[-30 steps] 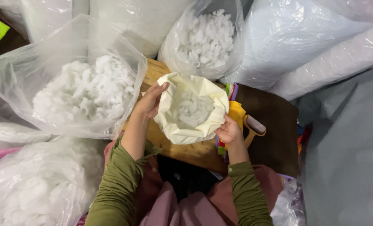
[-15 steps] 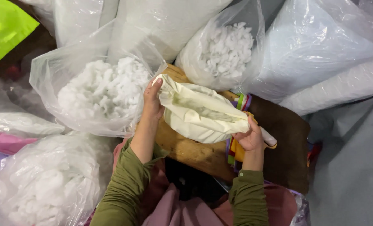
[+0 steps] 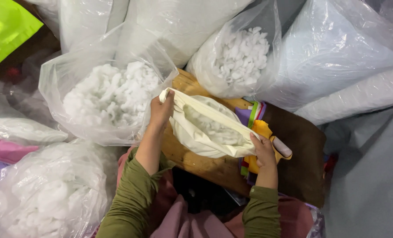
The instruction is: The person is stuffing a cream-colored pillowcase with white fiberfill, shaping it, and then cleaning the exterior with a lint roller.
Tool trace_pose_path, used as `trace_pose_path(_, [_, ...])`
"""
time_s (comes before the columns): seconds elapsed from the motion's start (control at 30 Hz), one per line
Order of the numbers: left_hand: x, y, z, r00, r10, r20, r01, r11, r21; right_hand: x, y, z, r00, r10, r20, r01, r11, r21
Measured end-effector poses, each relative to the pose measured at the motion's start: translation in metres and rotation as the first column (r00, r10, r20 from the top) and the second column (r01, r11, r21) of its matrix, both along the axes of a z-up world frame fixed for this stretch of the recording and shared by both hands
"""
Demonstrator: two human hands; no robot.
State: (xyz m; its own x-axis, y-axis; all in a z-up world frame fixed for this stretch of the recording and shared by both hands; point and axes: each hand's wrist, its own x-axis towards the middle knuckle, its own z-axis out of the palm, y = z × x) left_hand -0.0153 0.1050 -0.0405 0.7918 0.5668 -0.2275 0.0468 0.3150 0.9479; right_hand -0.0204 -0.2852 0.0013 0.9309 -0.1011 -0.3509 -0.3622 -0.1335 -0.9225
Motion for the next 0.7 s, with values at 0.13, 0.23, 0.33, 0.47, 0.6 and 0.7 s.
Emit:
trace_pose_path(0.13, [-0.013, -0.005, 0.054, 0.998, -0.042, 0.053, 0.060, 0.914, -0.402, -0.011, 0.025, 0.032, 0.990, -0.060, -0.127, 0.106, 0.913, 0.394])
trace_pose_path(0.23, [-0.013, -0.010, 0.058, 0.937, 0.002, 0.349, 0.208, 0.801, -0.561, -0.004, 0.030, 0.041, 0.967, -0.009, -0.255, 0.176, 0.748, 0.640])
trace_pose_path(0.33, [-0.016, -0.015, 0.059, 0.849, -0.056, 0.525, 0.370, 0.774, -0.514, 0.008, 0.033, 0.047, 0.979, -0.036, -0.203, 0.181, 0.619, 0.765])
trace_pose_path(0.47, [-0.031, -0.021, 0.068, 0.945, -0.327, -0.020, 0.325, 0.927, 0.187, 0.016, 0.014, 0.012, 0.974, -0.011, -0.225, 0.170, 0.694, 0.700])
trace_pose_path(0.6, [-0.040, -0.024, 0.081, 0.947, -0.253, -0.199, 0.319, 0.667, 0.673, 0.001, 0.014, 0.006, 0.960, -0.052, -0.277, 0.212, 0.781, 0.588])
trace_pose_path(0.7, [-0.056, -0.026, 0.097, 0.971, -0.168, -0.168, 0.230, 0.485, 0.843, -0.006, 0.014, 0.004, 0.971, -0.111, -0.212, 0.202, 0.855, 0.477])
